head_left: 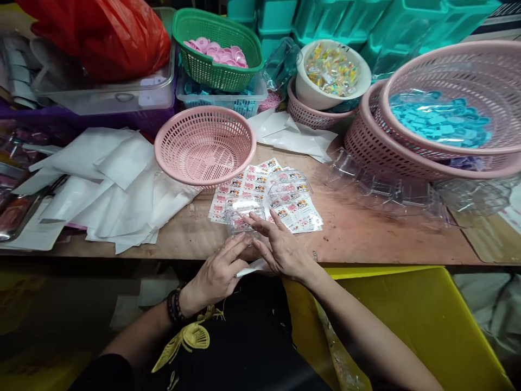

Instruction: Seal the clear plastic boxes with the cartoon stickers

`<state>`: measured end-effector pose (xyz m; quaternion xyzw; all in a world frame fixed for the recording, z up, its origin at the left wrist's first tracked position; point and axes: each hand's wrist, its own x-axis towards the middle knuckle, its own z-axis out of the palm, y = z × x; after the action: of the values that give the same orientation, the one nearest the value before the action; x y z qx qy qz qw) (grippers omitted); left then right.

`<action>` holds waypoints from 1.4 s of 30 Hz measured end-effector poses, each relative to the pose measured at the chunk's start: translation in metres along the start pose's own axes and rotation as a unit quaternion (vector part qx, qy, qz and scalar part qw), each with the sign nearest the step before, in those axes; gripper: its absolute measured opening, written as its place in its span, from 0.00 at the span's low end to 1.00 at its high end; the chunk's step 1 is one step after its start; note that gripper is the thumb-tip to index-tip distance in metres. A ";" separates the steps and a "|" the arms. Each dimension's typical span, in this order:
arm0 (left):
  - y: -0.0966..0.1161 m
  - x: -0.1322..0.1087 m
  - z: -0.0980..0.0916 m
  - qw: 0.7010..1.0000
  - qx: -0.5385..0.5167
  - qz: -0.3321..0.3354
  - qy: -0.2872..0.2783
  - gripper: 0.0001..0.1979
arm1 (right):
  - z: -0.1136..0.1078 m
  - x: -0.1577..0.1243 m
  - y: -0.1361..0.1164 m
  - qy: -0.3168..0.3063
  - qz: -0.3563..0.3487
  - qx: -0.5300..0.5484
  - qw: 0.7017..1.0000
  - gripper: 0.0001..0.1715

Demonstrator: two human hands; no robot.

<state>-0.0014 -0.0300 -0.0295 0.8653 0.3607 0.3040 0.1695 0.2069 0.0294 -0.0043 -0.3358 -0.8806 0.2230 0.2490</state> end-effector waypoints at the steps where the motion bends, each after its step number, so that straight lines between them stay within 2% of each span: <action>1: -0.002 -0.001 0.000 1.000 -0.006 0.006 0.005 0.10 | 0.002 0.000 0.000 0.001 -0.007 -0.010 1.000 0.32; 6: -0.011 -0.005 0.003 0.999 -0.033 0.020 0.010 0.11 | 0.010 -0.002 -0.001 0.020 -0.018 -0.033 0.999 0.36; 14: -0.012 -0.006 0.013 0.997 -0.052 0.030 0.044 0.10 | 0.019 -0.001 -0.004 0.083 0.013 0.019 0.996 0.36; 20: -0.013 -0.009 0.019 0.997 -0.052 0.019 0.048 0.14 | 0.030 0.000 -0.010 0.109 0.023 -0.033 0.993 0.40; 27: -0.009 -0.008 0.020 0.996 -0.062 0.030 0.065 0.18 | 0.036 0.005 -0.016 0.138 0.045 -0.054 0.988 0.39; 31: -0.005 -0.012 0.014 0.994 -0.081 0.043 0.058 0.15 | 0.029 0.006 -0.015 0.119 0.051 0.023 0.991 0.35; 34: -0.008 -0.015 0.010 0.995 -0.073 0.049 0.042 0.13 | 0.022 0.006 -0.013 0.144 0.042 0.093 0.984 0.30; 36: -0.010 -0.015 0.008 0.997 -0.052 0.048 0.021 0.12 | 0.017 0.006 -0.012 0.196 0.069 0.133 0.969 0.24; 39: -0.011 -0.013 0.005 0.999 -0.008 0.036 0.007 0.11 | 0.002 0.004 -0.010 0.268 0.163 0.190 0.930 0.13; 40: -0.011 -0.012 0.005 0.999 0.007 0.035 0.010 0.10 | -0.004 0.003 -0.009 0.266 0.196 0.213 0.920 0.11; 42: -0.009 -0.011 0.003 0.999 0.032 0.037 0.020 0.09 | -0.017 0.002 -0.008 0.212 0.256 0.282 0.900 0.14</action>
<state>-0.0103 -0.0320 -0.0413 0.8768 0.3411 0.3156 0.1236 0.2114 0.0291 0.0141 -0.5051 -0.5906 0.4415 0.4486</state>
